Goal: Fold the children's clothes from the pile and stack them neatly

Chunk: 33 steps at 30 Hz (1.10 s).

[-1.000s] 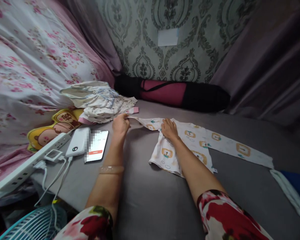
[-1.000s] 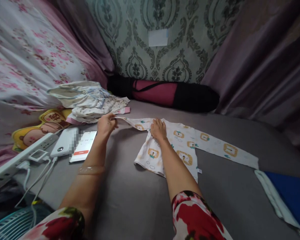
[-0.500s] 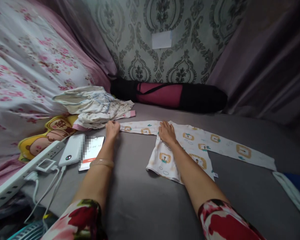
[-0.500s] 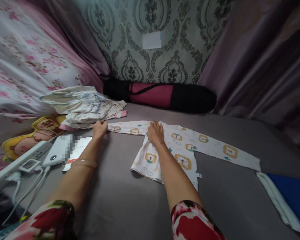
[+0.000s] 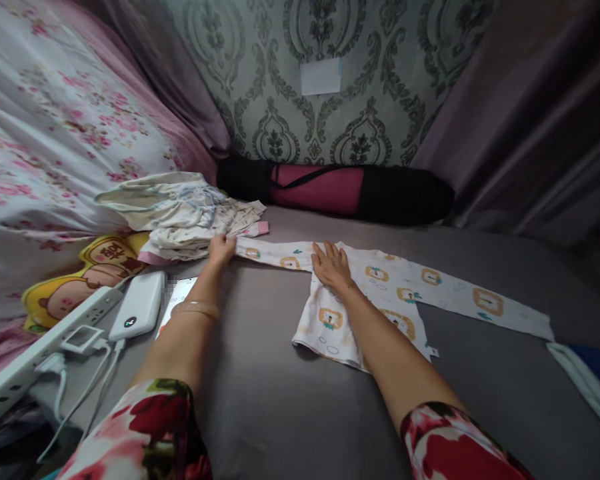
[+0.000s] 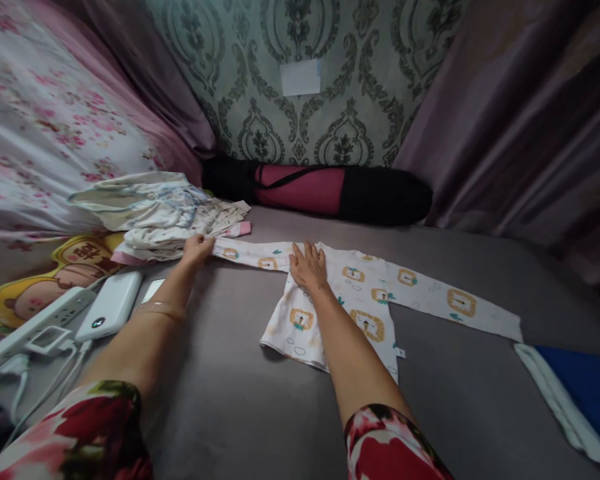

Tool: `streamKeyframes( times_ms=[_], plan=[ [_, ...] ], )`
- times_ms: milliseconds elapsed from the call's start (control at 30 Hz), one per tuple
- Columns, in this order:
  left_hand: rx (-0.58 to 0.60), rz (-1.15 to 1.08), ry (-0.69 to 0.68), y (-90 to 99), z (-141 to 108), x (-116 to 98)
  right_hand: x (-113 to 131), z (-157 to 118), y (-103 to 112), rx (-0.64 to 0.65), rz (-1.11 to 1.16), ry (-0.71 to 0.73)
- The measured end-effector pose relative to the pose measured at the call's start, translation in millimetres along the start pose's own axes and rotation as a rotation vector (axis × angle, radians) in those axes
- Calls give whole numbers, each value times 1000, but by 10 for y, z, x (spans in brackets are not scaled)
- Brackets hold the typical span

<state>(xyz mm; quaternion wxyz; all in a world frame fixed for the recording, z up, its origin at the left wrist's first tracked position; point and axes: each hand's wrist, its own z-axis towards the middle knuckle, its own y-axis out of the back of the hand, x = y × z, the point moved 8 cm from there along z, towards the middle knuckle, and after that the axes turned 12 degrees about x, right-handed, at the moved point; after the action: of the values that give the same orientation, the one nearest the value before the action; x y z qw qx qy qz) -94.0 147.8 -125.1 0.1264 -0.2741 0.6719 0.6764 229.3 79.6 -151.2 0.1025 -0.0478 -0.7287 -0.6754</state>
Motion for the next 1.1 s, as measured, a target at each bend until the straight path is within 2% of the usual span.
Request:
streamKeyframes(
  times_ms=[100,233,367,467,567,633,667,733,833,900,1000,1100],
  plan=[
    [-73,149,28,114,-72,-54,0,10,-6,12,-13,-15],
    [4,325,25,12,-140,-103,7,15,-2,-6,-24,-24],
    [40,382,20,-95,-170,-85,3,22,-15,5,-36,-36],
    [55,407,56,-85,-155,-95,-1,22,-19,13,-47,-43],
    [1,431,66,10,-168,-259,6,14,-7,-2,-46,-34],
    [-37,454,-12,-2,-227,-520,9,11,-6,-6,-40,-32],
    [-31,462,-78,-71,-275,-687,10,10,-6,-7,-38,-33],
    [26,455,-233,-337,-412,-1051,12,6,2,-14,-41,-33],
    [187,353,-494,-921,-696,-1562,12,1,10,-11,-54,-32],
    [264,266,-590,-1242,-852,-1751,11,-1,3,5,-64,-28],
    [263,270,-632,-1463,-946,-1769,11,-1,-6,19,-61,-21],
    [243,349,-620,-1442,-905,-1569,9,-2,2,1,-53,-27]
  ],
)
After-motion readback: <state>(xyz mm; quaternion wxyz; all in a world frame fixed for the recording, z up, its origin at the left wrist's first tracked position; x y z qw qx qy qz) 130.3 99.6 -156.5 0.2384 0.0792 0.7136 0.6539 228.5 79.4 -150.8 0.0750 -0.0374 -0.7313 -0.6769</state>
